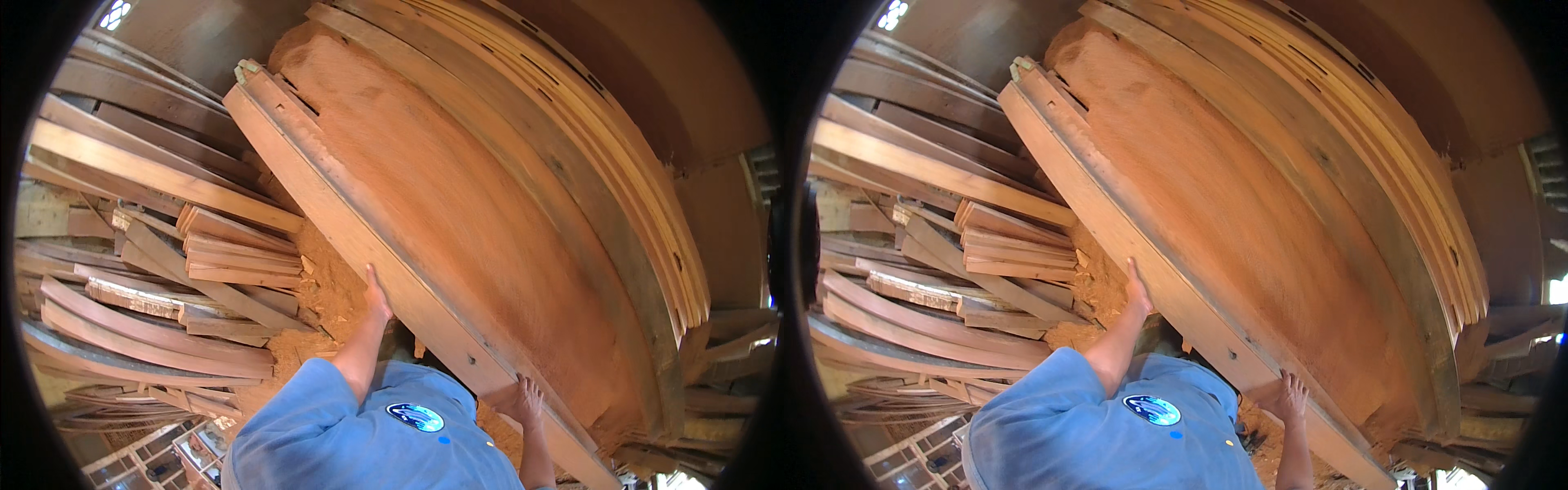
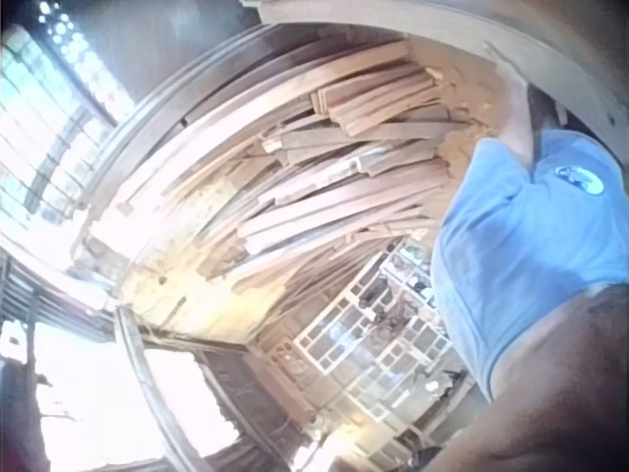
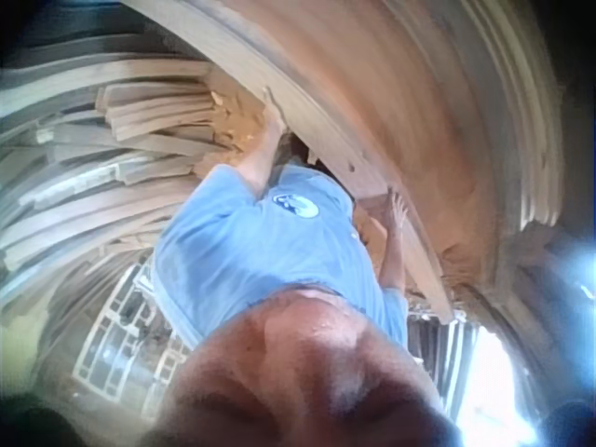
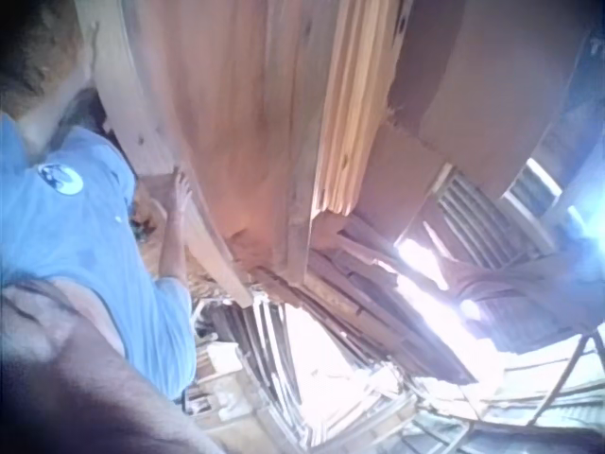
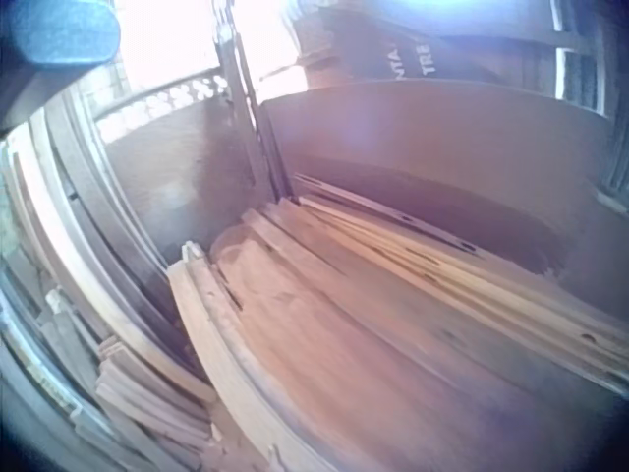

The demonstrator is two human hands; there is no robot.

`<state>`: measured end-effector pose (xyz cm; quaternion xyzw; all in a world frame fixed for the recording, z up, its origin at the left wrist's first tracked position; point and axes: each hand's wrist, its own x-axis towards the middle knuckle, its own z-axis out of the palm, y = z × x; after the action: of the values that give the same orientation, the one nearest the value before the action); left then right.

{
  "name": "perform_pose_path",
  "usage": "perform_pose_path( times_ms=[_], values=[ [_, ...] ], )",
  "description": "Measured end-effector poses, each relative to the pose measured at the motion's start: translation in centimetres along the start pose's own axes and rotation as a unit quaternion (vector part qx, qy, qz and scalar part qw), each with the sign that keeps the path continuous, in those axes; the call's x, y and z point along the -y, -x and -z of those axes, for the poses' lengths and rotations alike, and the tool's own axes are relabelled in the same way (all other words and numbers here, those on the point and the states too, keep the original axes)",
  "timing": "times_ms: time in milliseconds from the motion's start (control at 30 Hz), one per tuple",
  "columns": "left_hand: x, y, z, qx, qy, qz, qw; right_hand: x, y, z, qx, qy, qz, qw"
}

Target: The person selects a long wooden plank from a stack, places it on the floor, and uses a circular saw to cut it. After cutting, the person moves the plank and repeats the process with another piece of wood.

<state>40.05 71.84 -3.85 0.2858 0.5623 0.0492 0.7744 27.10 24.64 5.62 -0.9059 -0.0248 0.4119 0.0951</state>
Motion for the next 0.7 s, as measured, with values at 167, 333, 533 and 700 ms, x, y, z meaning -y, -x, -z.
perform_pose_path(
  times_ms=[167,333,533,700],
  values=[
    [0.6,-1.2,1.2,-0.036,-0.006,-0.017,0.999,-0.8,0.1,-1.9,-0.029,0.019,0.049,0.998],
    [0.1,-0.7,0.8,-0.061,0.013,-0.032,0.997,1.4,3.9,-4.8,-0.15,0.121,0.039,0.98],
    [0.8,-2.4,1.9,0.001,0.048,-0.003,0.999,-1.4,2.0,-9.0,-0.183,0.076,-0.015,0.98],
    [-1.1,-1.1,2.2,0.057,0.045,0.048,0.996,1.3,3.4,-3.9,-0.069,0.064,-0.037,0.995]
  ],
)
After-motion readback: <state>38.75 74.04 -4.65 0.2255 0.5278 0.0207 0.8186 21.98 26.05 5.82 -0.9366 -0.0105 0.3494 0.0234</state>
